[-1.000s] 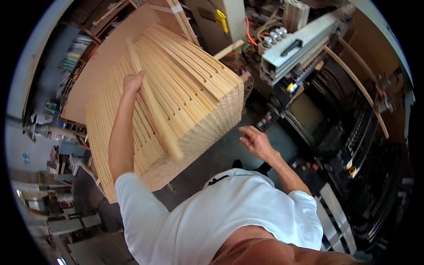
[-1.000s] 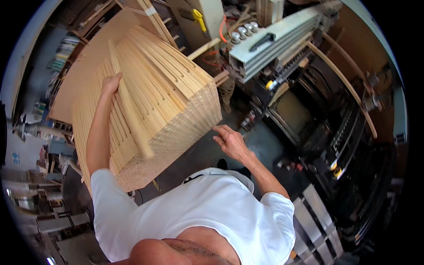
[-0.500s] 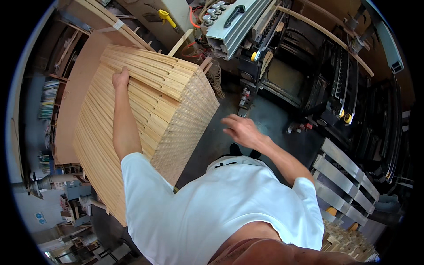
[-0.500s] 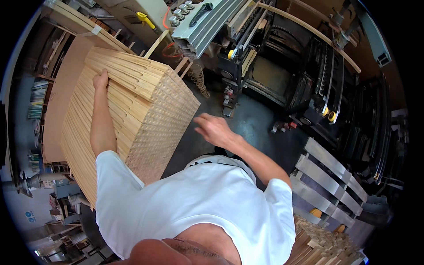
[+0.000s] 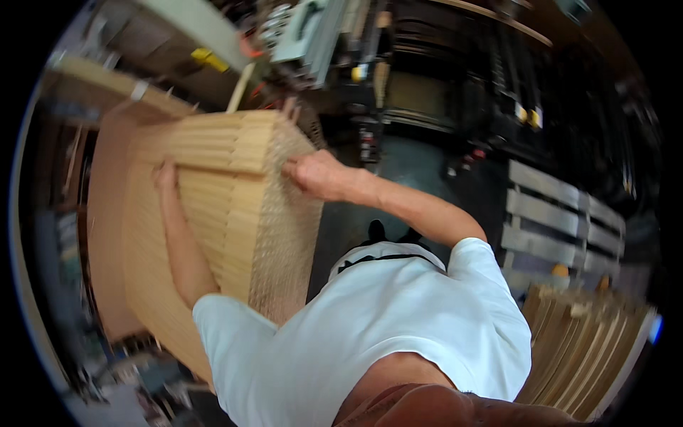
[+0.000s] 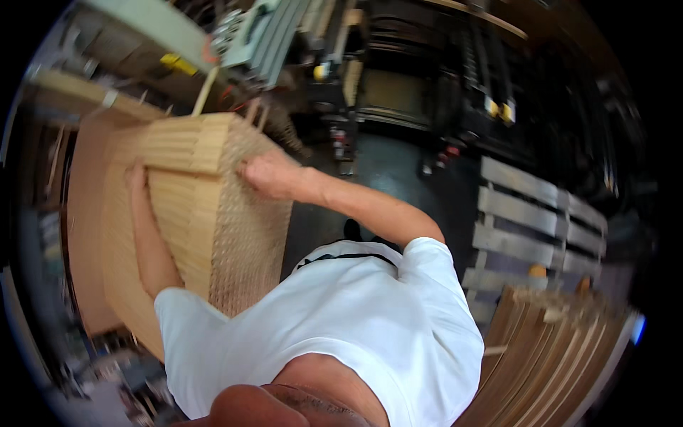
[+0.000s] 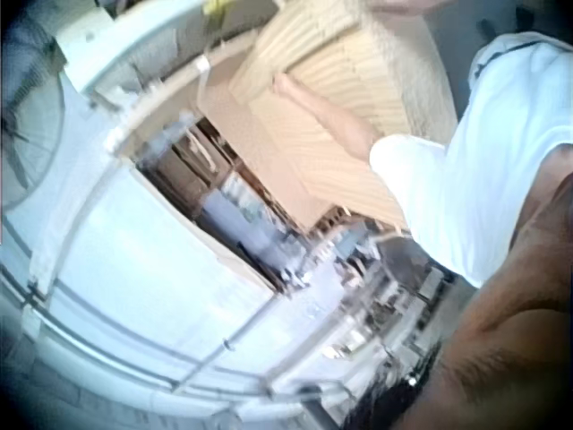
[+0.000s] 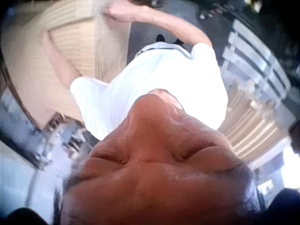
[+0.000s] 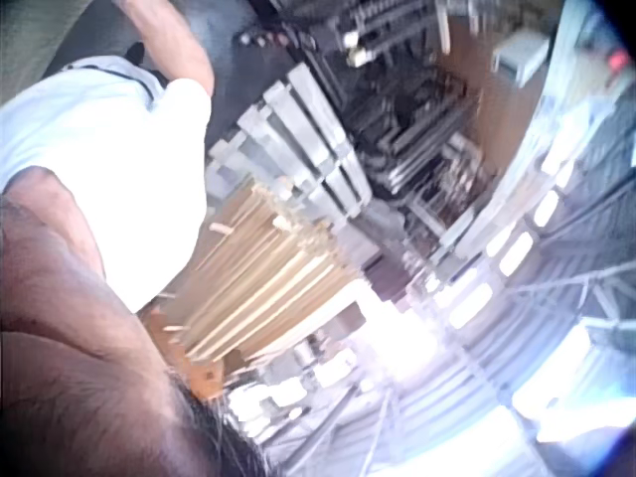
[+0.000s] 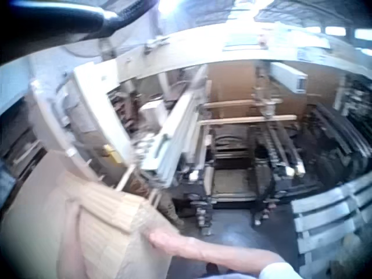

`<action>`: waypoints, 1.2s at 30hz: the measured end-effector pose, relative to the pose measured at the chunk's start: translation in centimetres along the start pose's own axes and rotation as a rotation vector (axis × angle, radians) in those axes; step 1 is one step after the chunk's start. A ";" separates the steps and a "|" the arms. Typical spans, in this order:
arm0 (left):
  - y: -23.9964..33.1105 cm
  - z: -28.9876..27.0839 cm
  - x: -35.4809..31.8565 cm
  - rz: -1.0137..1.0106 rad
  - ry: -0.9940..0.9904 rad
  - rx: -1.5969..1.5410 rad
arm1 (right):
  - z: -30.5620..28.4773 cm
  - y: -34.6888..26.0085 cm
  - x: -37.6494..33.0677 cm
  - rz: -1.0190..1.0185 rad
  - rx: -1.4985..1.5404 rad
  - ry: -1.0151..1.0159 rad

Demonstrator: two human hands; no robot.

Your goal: The person repeatedly picks up thin wooden slats from a machine and stacks them on a nearby pile. The person handles the slats one at a time, placing them in a neat stack throughout the clip.

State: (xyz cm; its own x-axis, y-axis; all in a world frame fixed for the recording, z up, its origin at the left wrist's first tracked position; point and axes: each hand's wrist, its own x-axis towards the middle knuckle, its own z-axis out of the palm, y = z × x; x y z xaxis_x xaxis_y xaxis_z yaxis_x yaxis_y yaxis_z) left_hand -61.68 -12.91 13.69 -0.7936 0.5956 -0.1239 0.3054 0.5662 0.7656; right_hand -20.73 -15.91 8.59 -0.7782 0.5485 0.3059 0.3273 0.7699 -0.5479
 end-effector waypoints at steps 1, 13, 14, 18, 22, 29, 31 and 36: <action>-7.6 -7.5 5.8 0.149 0.057 -0.215 | 1.1 -2.2 -1.1 -0.093 0.071 0.019; 22.6 6.4 -28.8 1.367 -0.228 -0.302 | -10.1 -8.0 -31.3 0.415 -0.217 0.784; 23.1 9.0 -32.2 1.506 -0.360 -0.360 | -12.2 -10.1 -34.5 0.434 -0.337 0.896; 21.5 17.2 -47.1 1.796 -0.929 -0.244 | -19.6 -18.2 -50.3 0.875 -1.049 0.973; 15.9 23.9 -56.0 1.745 -1.394 -0.199 | -23.6 -27.2 -68.6 1.508 -1.626 0.909; 6.2 33.7 -57.8 1.264 -1.648 0.033 | -20.7 -38.6 -80.5 2.026 -1.125 0.956; 5.2 36.5 -55.7 1.182 -1.648 0.103 | -20.5 -38.6 -80.3 1.971 -1.125 0.970; 5.2 43.1 -50.1 1.019 -1.615 0.085 | -22.5 -37.3 -77.7 1.812 -1.479 0.808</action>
State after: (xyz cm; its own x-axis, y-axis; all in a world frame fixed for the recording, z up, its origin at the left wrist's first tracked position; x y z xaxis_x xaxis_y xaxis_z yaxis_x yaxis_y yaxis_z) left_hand 2.29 -15.28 -3.35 0.8368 0.5305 -0.1353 0.3335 -0.2980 0.8944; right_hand 39.63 -79.89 22.74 0.6762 0.3204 0.6634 0.3985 -0.9164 0.0364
